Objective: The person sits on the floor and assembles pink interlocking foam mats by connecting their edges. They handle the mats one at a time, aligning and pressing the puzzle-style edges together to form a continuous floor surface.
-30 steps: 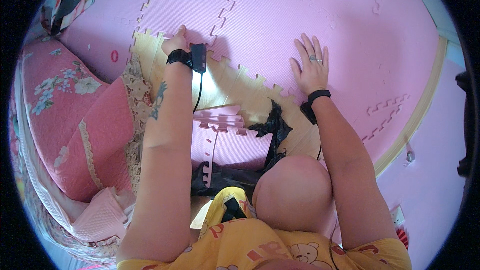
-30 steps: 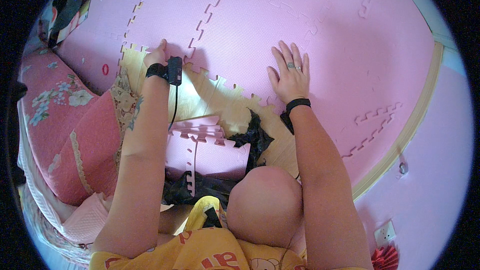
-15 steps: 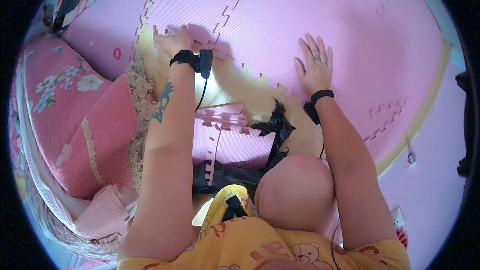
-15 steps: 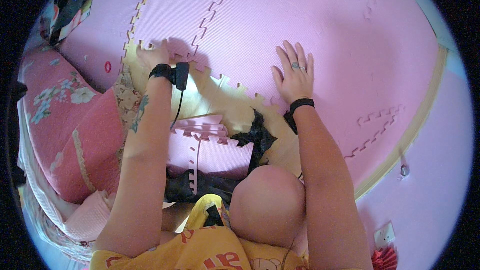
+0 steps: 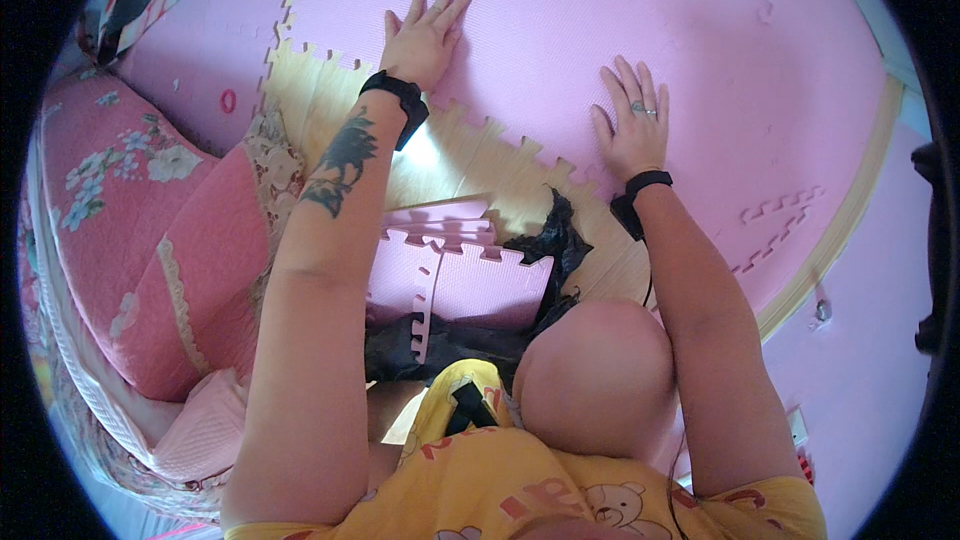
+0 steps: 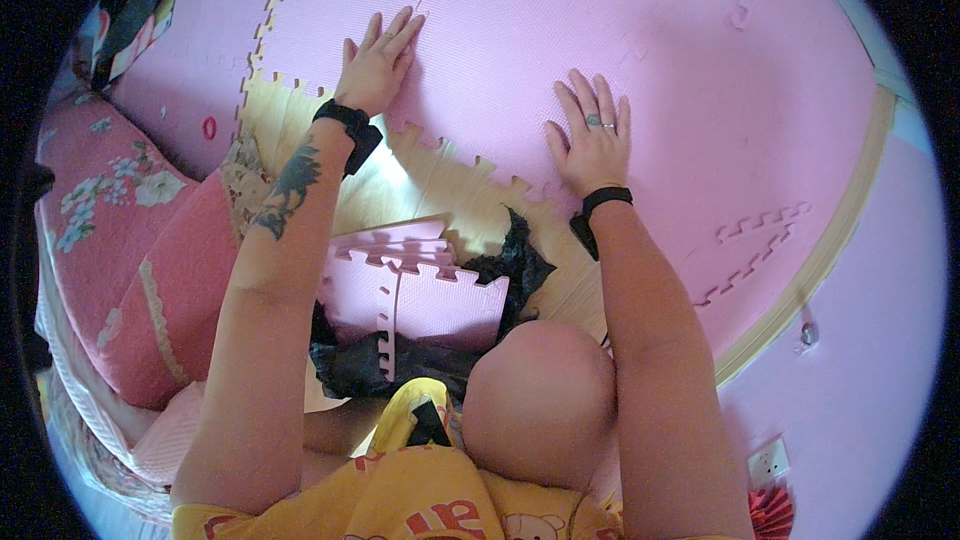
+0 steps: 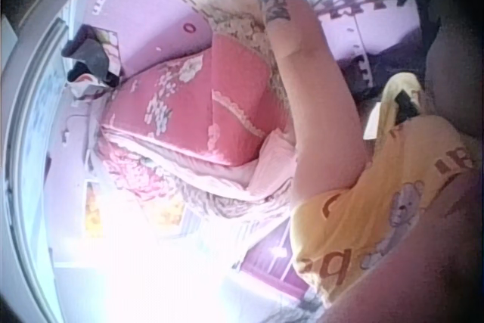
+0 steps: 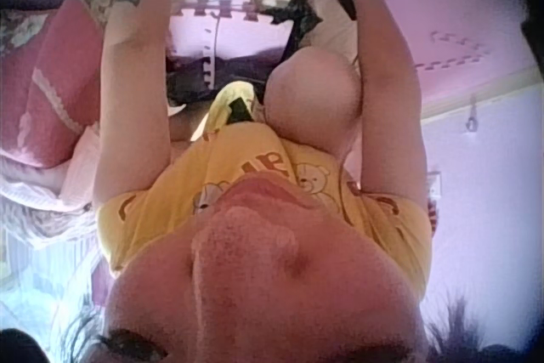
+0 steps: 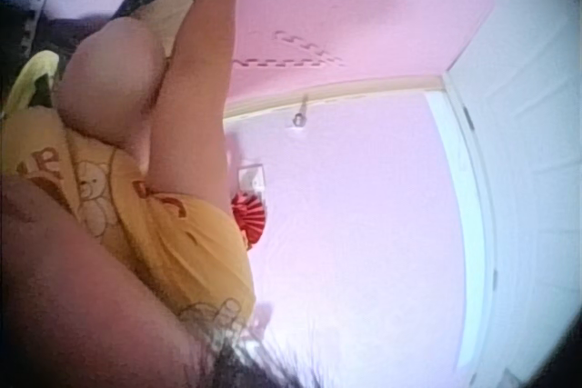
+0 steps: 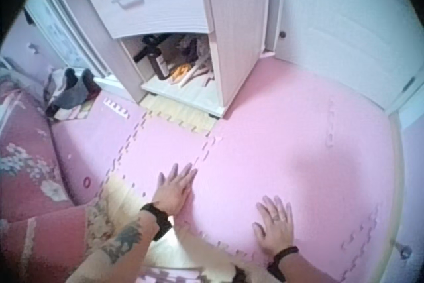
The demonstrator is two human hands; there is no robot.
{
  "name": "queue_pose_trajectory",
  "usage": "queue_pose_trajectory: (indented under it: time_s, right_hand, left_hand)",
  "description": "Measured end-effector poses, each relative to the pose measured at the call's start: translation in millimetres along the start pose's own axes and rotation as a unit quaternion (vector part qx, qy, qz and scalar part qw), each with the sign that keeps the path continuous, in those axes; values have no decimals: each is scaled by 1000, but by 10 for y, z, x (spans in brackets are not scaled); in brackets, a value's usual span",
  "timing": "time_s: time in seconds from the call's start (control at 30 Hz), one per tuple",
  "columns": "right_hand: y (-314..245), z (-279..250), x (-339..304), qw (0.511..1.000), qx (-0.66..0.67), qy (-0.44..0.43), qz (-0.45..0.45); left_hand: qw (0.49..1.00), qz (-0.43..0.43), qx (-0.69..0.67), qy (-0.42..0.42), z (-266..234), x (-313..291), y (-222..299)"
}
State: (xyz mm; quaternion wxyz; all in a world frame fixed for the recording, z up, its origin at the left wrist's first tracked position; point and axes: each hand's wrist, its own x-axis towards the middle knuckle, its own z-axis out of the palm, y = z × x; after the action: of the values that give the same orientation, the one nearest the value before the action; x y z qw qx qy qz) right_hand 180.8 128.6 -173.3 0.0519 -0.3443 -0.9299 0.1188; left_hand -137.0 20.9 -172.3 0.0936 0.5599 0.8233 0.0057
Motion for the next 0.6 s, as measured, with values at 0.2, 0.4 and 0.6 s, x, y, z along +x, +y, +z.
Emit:
queue_pose_trajectory:
  time_s: [0.2, 0.4, 0.6]
  right_hand:
    - [-30, -20, 27, 1000, 11, 6, 1]
    - [-5, -6, -10, 1000, 10, -7, 4]
    - [-26, -16, 26, 1000, 12, -10, 3]
  left_hand:
    - [995, 22, -97, -24, -241, 239, -98]
    - [1000, 15, -14, -14, 50, 543, 215]
    - [997, 1, -37, -63, -50, 476, 142]
